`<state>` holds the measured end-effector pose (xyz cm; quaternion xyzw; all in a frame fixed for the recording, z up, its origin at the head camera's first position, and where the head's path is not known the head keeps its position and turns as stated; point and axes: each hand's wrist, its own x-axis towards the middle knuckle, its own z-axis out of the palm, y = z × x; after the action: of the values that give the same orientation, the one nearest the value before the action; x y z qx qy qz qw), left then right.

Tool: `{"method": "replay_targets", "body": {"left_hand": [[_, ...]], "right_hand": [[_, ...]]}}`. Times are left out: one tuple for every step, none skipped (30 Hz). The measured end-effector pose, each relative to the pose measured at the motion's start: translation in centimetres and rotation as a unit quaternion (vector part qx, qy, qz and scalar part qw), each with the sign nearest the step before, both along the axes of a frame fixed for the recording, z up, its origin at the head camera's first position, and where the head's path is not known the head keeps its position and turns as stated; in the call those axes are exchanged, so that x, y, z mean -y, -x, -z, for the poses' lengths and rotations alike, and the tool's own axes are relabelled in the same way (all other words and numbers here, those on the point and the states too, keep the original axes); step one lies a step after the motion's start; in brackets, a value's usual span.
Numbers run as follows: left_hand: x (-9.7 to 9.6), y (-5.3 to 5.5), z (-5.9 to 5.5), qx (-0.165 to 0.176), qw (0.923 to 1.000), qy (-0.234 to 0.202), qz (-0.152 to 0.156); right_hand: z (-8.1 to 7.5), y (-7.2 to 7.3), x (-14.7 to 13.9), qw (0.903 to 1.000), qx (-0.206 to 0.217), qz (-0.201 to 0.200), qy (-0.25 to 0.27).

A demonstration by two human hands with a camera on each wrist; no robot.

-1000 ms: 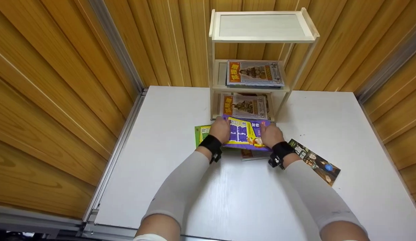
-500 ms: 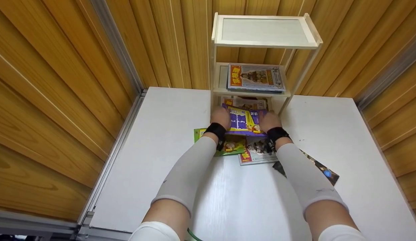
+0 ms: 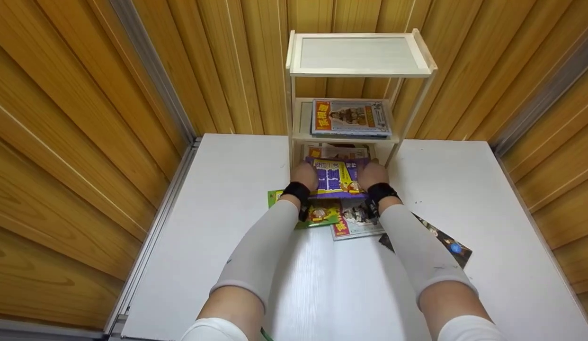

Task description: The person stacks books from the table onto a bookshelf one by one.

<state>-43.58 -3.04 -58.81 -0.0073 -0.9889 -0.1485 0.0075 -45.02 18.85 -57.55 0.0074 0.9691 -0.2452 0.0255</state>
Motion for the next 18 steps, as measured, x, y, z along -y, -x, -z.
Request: {"method": "replay_targets", "body": {"left_hand": [[0.0, 0.0, 0.2, 0.002, 1.0000, -0.003, 0.002], [0.1, 0.0, 0.2, 0.004, 1.0000, -0.005, 0.004], [0.0, 0.0, 0.1, 0.006, 0.9999, 0.004, 0.009], [0.0, 0.2, -0.1, 0.012, 0.9998, 0.014, 0.012], [-0.1, 0.4, -0.2, 0.018, 0.9995, 0.020, 0.013], [-0.3, 0.6, -0.4, 0.026, 0.9990, 0.030, 0.019], [-0.4, 0.7, -0.6, 0.031, 0.9984, 0.039, 0.026], [-0.5, 0.8, -0.7, 0.033, 0.9976, 0.049, 0.036], [-0.6, 0.8, -0.7, 0.032, 0.9969, 0.055, 0.045], [-0.6, 0.9, -0.6, 0.031, 0.9967, 0.057, 0.050], [-0.6, 0.8, -0.6, 0.026, 0.9959, 0.063, 0.059], [-0.5, 0.7, -0.6, 0.021, 0.9950, 0.070, 0.068], [-0.4, 0.7, -0.5, 0.013, 0.9942, 0.078, 0.073], [-0.3, 0.6, -0.5, 0.008, 0.9940, 0.080, 0.074], [-0.2, 0.6, -0.5, 0.003, 0.9936, 0.085, 0.074], [-0.1, 0.5, -0.5, -0.002, 0.9934, 0.088, 0.073], [0.0, 0.5, -0.5, -0.006, 0.9936, 0.089, 0.069], [0.1, 0.5, -0.5, -0.011, 0.9936, 0.091, 0.066]], "right_hand": [[0.1, -0.1, 0.1, 1.0000, 0.001, 0.002, 0.000], [0.1, -0.2, 0.1, 1.0000, 0.003, 0.005, 0.002], [0.0, -0.2, 0.0, 1.0000, 0.001, 0.005, 0.004], [-0.1, -0.2, -0.1, 1.0000, -0.001, 0.003, 0.005], [-0.2, -0.1, -0.2, 1.0000, -0.003, 0.002, 0.006], [-0.3, 0.0, -0.4, 1.0000, -0.004, 0.001, 0.006], [-0.4, 0.0, -0.5, 1.0000, -0.004, 0.001, 0.008], [-0.3, 0.0, -0.7, 0.9999, -0.004, 0.001, 0.010], [-0.3, 0.0, -0.8, 0.9999, -0.005, -0.001, 0.010], [-0.1, 0.1, -0.9, 0.9999, -0.005, -0.001, 0.010], [0.1, 0.1, -0.9, 0.9999, -0.006, -0.001, 0.009], [0.2, 0.0, -0.9, 0.9999, -0.009, -0.004, 0.010], [0.4, 0.0, -0.9, 0.9998, -0.013, -0.007, 0.009], [0.6, 0.0, -0.8, 0.9997, -0.018, -0.013, 0.009], [0.7, 0.0, -0.8, 0.9995, -0.026, -0.019, 0.008], [0.8, 0.1, -0.7, 0.9991, -0.034, -0.025, 0.006], [0.9, 0.1, -0.6, 0.9986, -0.042, -0.030, 0.006], [1.0, 0.1, -0.5, 0.9981, -0.052, -0.034, 0.004]]}}
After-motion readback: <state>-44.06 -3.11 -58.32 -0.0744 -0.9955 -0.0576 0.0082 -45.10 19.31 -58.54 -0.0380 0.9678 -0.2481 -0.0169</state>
